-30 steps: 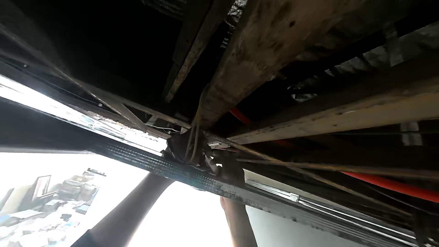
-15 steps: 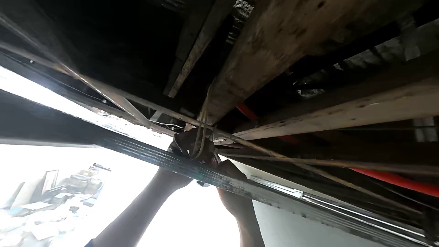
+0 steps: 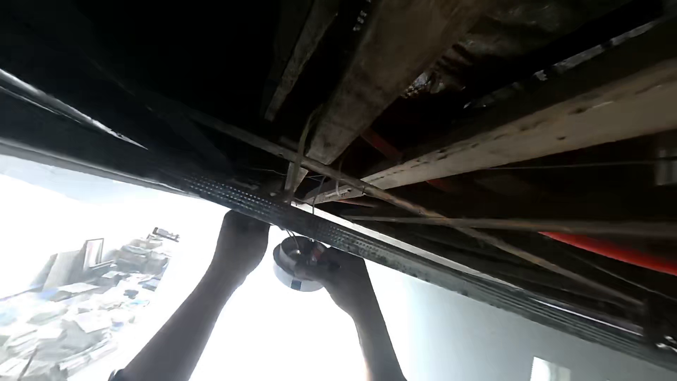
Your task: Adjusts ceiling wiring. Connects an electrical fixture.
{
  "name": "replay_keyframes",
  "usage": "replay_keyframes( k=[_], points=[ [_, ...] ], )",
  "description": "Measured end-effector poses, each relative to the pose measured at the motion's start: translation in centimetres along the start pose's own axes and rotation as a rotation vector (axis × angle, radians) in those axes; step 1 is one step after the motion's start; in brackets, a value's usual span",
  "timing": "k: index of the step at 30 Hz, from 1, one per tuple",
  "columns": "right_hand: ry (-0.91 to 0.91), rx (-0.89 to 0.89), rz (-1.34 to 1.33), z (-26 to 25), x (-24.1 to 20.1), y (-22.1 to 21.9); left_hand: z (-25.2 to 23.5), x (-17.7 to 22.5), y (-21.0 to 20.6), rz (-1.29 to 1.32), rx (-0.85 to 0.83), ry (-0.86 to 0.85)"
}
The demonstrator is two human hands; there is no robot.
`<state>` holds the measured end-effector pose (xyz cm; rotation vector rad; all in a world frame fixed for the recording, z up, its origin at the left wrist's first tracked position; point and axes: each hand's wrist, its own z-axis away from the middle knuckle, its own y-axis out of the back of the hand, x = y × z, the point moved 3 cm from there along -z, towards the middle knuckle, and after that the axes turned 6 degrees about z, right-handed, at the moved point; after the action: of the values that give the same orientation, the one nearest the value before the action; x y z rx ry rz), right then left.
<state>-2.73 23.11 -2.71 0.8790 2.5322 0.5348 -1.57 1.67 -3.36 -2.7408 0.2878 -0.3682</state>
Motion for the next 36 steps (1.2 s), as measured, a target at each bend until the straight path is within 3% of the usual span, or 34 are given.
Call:
replay_keyframes(
  k=[3, 7, 10, 13, 16, 21, 26, 33, 36],
  points=[
    [-0.106, -0.131, 0.059, 3.1, 1.3, -1.3, 2.8, 0.4, 0.7, -0.332, 0.078, 0.023],
    [-0.217, -0.280, 0.098, 8.0, 1.6, -2.0, 7.1, -0.7, 2.0, -0.218, -0.078, 0.240],
    [-0.254, -0.340, -0.083, 11.3, 0.2, -2.9, 10.2, -0.4, 3.0, -0.189, -0.203, 0.317],
    [-0.275, -0.369, -0.361, 13.2, -1.7, -4.1, 12.8, 0.9, 3.9, -0.301, -0.298, 0.270],
    [-0.322, -0.399, -0.445, 13.8, -3.1, -4.7, 14.9, 2.9, 5.1, -0.375, -0.324, 0.258],
    [-0.290, -0.300, -0.430, 14.3, -3.5, -5.7, 16.7, 5.6, 7.1, -0.514, -0.286, 0.203],
    [-0.283, -0.211, -0.466, 15.0, -4.2, -5.6, 15.5, 8.0, 7.0, -0.680, -0.346, 0.104],
    [-0.313, -0.107, -0.603, 18.3, -7.7, -7.0, 14.0, 9.5, 7.1, -0.742, -0.315, 0.216],
    [-0.365, -0.059, -0.660, 19.3, -8.8, -7.4, 13.1, 10.5, 7.5, -0.817, -0.330, 0.174]
  ],
)
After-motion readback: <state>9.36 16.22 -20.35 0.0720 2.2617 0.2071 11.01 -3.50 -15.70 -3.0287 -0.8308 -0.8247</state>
